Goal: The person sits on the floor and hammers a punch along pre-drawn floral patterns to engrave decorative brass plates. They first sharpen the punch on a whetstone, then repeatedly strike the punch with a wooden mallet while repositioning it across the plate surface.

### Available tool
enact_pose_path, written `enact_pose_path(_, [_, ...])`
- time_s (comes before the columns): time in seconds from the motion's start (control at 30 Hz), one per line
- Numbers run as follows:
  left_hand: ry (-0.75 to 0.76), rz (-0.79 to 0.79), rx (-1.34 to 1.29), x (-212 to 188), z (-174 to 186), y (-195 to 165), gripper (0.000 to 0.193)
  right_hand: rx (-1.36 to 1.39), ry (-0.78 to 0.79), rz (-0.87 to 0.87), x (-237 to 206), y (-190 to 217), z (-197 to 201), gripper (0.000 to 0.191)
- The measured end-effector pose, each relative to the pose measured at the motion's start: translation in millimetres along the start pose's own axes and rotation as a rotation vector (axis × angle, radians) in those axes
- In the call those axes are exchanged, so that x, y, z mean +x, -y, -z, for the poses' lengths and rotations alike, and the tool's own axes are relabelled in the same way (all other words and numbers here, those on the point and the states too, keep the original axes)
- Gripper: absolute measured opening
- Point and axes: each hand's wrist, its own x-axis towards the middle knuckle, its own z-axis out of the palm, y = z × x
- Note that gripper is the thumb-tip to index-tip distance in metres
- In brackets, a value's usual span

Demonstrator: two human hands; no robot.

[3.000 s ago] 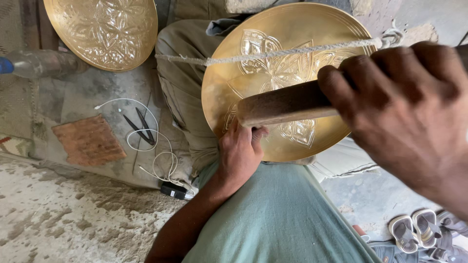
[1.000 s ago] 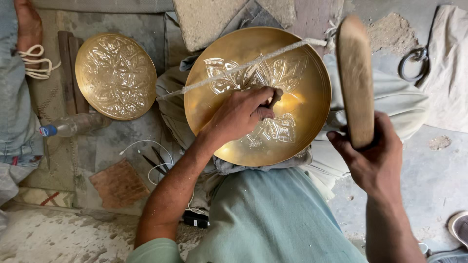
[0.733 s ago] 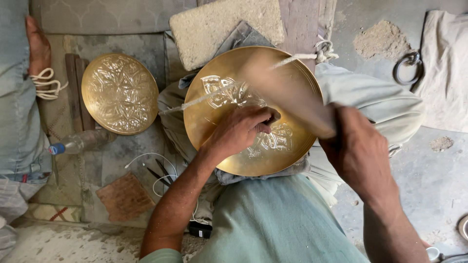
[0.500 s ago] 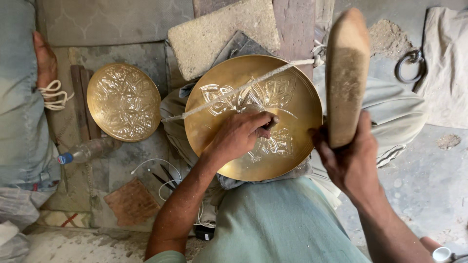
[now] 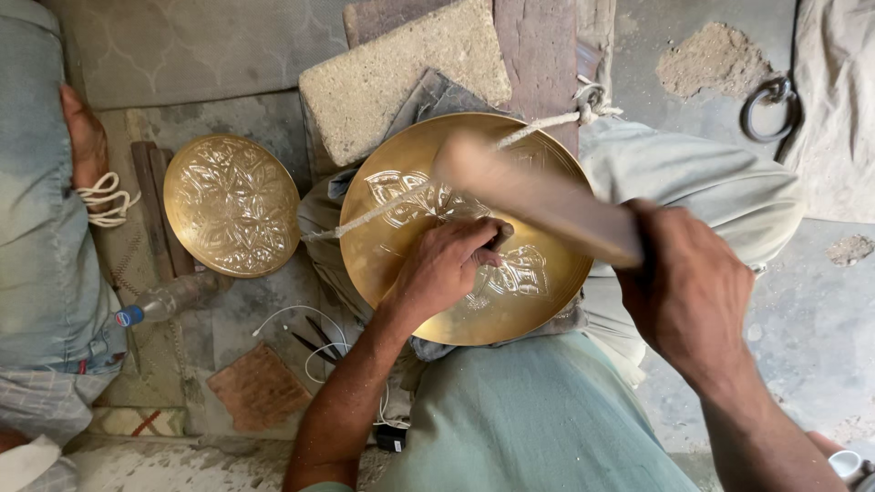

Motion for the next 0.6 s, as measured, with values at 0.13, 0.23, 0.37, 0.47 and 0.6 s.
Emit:
enact_pose_path(0.13, [-0.014, 0.013, -0.043, -0.1, -1.1, 1.0, 0.034, 0.441, 0.022, -0.068, 1.6, 1.0, -3.7, 0.034])
enact_pose_path(0.23, [-0.012, -0.041, 0.126, -0.8, -1.9, 3.2, 0.034, -0.089, 0.108, 0.113, 3.1, 3.7, -3.8, 0.030])
enact_pose_path(0.37, [-0.006, 0.031, 0.038, -4.3, -1.2, 5.0, 0.026, 0.361, -0.042, -0.100, 4.9, 9.5, -2.2, 0.037])
enact_pose_path(0.47, [-0.023, -0.008, 0.017, -4.2, -1.0, 5.9, 0.031, 0.095, 0.099, 0.022, 5.4, 10.7, -4.4, 0.027])
enact_pose_path(0.6, [-0.024, 0.009, -0.032, -6.8, -0.2, 4.8, 0.030, -0.063, 0.024, 0.101, 3.0, 5.9, -8.3, 0.040])
